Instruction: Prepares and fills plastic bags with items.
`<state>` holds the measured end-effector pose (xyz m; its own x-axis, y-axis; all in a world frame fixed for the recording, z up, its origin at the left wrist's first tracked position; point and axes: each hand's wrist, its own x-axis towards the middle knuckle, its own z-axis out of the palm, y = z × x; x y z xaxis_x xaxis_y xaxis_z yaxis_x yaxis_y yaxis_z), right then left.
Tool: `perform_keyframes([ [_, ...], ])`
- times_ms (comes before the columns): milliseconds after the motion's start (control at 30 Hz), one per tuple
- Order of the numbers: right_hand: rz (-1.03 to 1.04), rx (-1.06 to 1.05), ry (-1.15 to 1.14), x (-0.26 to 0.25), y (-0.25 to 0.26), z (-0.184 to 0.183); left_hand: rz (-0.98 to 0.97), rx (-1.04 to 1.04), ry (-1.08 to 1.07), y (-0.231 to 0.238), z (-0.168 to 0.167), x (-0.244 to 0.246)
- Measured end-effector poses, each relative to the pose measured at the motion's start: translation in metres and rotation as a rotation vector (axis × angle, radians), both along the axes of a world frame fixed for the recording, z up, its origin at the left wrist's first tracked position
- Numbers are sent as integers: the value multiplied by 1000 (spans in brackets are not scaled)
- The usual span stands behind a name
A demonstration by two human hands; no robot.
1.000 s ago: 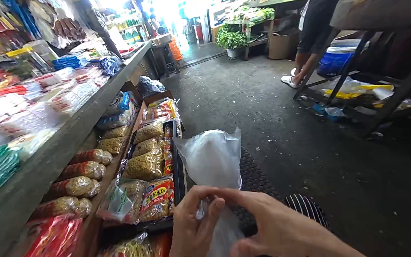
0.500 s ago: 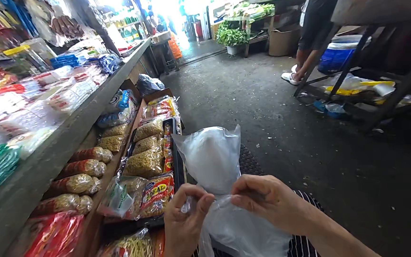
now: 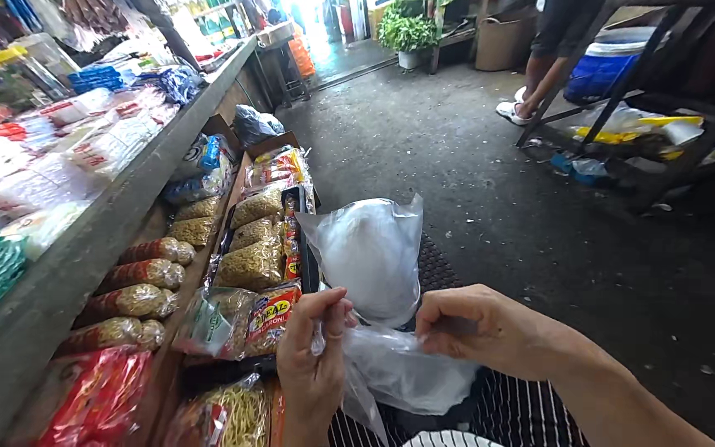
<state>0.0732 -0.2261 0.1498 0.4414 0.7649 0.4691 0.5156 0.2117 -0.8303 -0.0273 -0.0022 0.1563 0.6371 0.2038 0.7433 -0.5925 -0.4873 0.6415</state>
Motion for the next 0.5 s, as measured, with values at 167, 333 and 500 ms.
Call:
perform_keyframes([
  [167, -21, -141, -90, 6, -7, 12, -129, 174, -9, -3, 6, -4],
  [333, 42, -191, -70, -5, 10, 20, -194, 192, -22, -12, 6, -2],
  [500, -25, 49, 17, -9, 17, 11, -88, 101, 90, -5, 0, 1],
])
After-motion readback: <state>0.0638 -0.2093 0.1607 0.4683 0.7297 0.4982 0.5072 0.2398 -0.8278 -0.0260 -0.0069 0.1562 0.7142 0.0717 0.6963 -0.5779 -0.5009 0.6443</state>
